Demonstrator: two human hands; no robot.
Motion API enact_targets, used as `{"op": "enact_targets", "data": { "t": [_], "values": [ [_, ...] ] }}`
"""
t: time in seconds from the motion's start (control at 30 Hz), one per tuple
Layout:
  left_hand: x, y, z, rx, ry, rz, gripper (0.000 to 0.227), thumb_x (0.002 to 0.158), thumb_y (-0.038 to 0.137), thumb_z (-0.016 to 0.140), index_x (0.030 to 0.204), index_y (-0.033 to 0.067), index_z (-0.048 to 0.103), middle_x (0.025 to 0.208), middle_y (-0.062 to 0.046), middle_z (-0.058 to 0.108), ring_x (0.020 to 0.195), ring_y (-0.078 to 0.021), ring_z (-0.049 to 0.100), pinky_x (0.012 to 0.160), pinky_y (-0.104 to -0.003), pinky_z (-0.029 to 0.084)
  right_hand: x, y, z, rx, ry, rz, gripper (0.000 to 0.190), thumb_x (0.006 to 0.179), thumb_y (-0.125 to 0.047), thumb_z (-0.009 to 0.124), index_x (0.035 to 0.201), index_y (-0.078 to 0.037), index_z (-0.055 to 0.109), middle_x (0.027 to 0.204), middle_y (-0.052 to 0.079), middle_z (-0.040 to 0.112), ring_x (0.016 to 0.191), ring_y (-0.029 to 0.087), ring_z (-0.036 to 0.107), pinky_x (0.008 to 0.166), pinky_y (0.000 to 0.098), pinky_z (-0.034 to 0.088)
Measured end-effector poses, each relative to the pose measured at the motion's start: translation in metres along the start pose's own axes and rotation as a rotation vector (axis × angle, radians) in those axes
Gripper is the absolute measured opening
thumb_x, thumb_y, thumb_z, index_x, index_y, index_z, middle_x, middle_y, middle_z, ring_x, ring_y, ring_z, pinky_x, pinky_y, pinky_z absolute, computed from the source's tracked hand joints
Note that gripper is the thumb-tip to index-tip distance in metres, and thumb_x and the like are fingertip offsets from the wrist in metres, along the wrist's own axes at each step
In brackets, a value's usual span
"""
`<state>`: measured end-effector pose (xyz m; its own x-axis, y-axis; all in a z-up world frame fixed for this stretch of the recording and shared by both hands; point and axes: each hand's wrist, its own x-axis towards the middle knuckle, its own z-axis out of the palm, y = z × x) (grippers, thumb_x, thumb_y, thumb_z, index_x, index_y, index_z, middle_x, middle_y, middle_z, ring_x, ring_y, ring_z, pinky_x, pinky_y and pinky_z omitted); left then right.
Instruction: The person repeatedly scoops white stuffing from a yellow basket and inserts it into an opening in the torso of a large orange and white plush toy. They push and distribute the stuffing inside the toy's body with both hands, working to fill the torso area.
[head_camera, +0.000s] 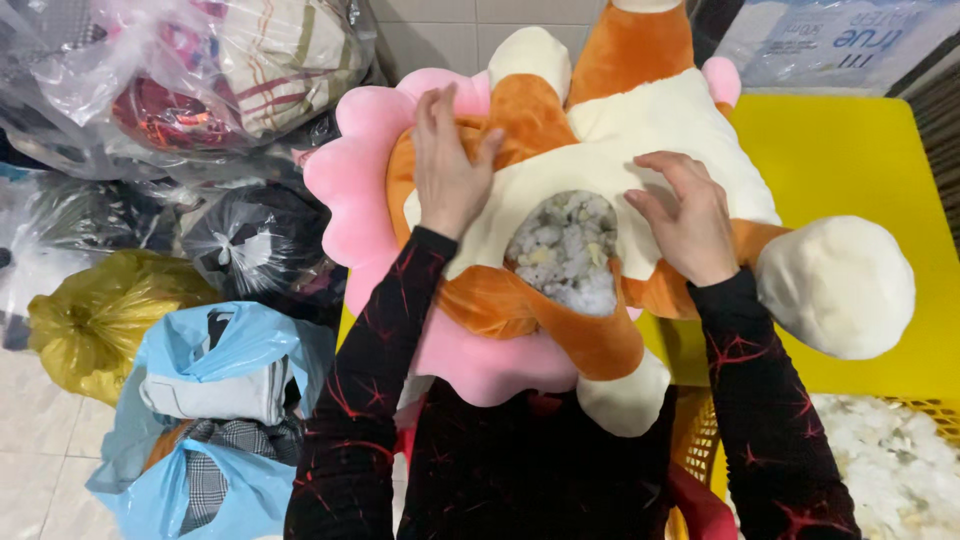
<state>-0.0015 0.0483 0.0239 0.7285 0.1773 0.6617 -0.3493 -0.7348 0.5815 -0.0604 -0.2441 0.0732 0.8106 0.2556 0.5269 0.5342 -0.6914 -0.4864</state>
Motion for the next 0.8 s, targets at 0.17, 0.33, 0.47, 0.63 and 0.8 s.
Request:
{"op": "enact_targets", "data": {
  "t": [0.17,0.33,0.47,0.63,0.8],
  "values": [
    [-0.032,0.060,0.008,0.182,-0.140,0.258,0.075,0.074,0.040,0.084,0.134,0.0055,0.055,0.148,-0.021,0.045,0.140,-0.0444,0.043,0.108,-0.058,0.040,0.003,0.008,0.016,-0.136,-0.002,-0.044,0.062,0.086,-0.016,0.085,0.139,-0.001,0.057,0.143,0.021,0.054,0.132,0.043,0.050,0.111,0.0494,0.041],
    [-0.010,0.053,0.024,0.659,-0.106,0.339,0.055,0.087,0.021,0.069,0.138,0.0093,0.056,0.154,-0.013,0.045,0.143,-0.0381,0.042,0.108,-0.057,0.040,0.001,0.019,0.033,-0.219,-0.018,-0.052,0.079,0.081,-0.022,0.086,0.147,-0.002,0.049,0.151,0.023,0.046,0.141,0.044,0.041,0.114,0.0617,0.028],
    [0.007,0.023,0.023,0.708,-0.087,0.231,0.055,0.099,0.014,0.065,0.152,0.0076,0.051,0.161,-0.015,0.042,0.139,-0.0381,0.043,0.106,-0.055,0.041,-0.022,0.024,0.037,-0.204,-0.055,-0.025,0.080,0.083,-0.022,0.084,0.150,-0.001,0.047,0.154,0.023,0.046,0.144,0.043,0.040,0.118,0.0630,0.026],
    [-0.007,0.034,0.013,0.386,-0.316,0.088,0.088,0.081,0.020,0.075,0.160,0.0124,0.038,0.165,-0.016,0.031,0.143,-0.0389,0.041,0.110,-0.060,0.040,-0.012,0.022,0.029,-0.184,-0.055,-0.016,0.074,0.088,-0.019,0.083,0.151,-0.007,0.048,0.156,0.020,0.047,0.146,0.040,0.042,0.121,0.0585,0.030],
    [-0.018,0.043,-0.017,0.145,-0.386,0.007,0.124,0.065,0.032,0.095,0.161,0.0166,0.018,0.165,-0.023,0.015,0.147,-0.0492,0.033,0.101,-0.067,0.038,0.006,0.004,0.039,-0.159,-0.050,-0.069,0.088,0.083,-0.025,0.087,0.154,-0.002,0.041,0.156,0.023,0.042,0.144,0.043,0.040,0.118,0.0645,0.028]
  ]
}}
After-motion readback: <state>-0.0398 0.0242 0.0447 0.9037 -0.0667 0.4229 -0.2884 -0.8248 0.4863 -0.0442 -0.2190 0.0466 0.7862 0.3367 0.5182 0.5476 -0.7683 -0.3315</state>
